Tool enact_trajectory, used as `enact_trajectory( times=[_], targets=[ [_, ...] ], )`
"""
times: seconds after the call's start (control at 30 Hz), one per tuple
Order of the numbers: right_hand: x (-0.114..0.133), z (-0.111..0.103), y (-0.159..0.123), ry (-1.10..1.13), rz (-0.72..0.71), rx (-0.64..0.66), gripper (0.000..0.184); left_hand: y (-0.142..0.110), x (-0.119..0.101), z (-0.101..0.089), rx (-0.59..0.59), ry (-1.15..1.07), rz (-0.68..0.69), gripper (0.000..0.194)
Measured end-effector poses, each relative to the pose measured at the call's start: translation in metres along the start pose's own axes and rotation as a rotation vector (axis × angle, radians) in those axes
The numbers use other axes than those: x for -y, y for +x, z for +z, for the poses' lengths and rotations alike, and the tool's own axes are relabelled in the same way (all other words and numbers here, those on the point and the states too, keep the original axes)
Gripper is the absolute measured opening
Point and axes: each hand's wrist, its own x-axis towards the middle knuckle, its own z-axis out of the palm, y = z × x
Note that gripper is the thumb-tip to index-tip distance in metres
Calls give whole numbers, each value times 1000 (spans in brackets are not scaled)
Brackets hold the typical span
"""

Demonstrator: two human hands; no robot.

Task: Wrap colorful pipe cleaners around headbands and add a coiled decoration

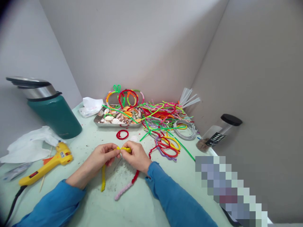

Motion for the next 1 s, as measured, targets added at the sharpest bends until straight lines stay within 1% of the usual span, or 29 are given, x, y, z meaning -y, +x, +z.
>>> enact_trajectory(
  times=[0.07, 0.3, 0.47, 0.6, 0.7, 0.87, 1.0],
  targets=[
    [0, 0, 0, -8, -12, 5, 8, 0, 0, 0, 4, 0, 3, 22],
    [-1, -1, 0, 10, 28, 32, 10, -1, -3, 0, -5, 5, 22, 22],
    [-2, -2, 1, 7, 43, 20, 12, -2, -6, -1, 10, 14, 4, 26],
    [-5, -2, 1, -7, 37, 18, 11, -2, -7, -3, 7, 7, 30, 34],
    [-6, -1, 0, -23, 34, 26, 12, -2, -6, -3, 23, 19, 45, 31],
    [-2, -2, 0, -72, 3, 55, 11, 1, -3, -2, 33, -5, 26, 23],
    [0, -4, 0, -101, -28, 79, 11, 1, -3, -2, 44, -18, 42, 20]
  ],
)
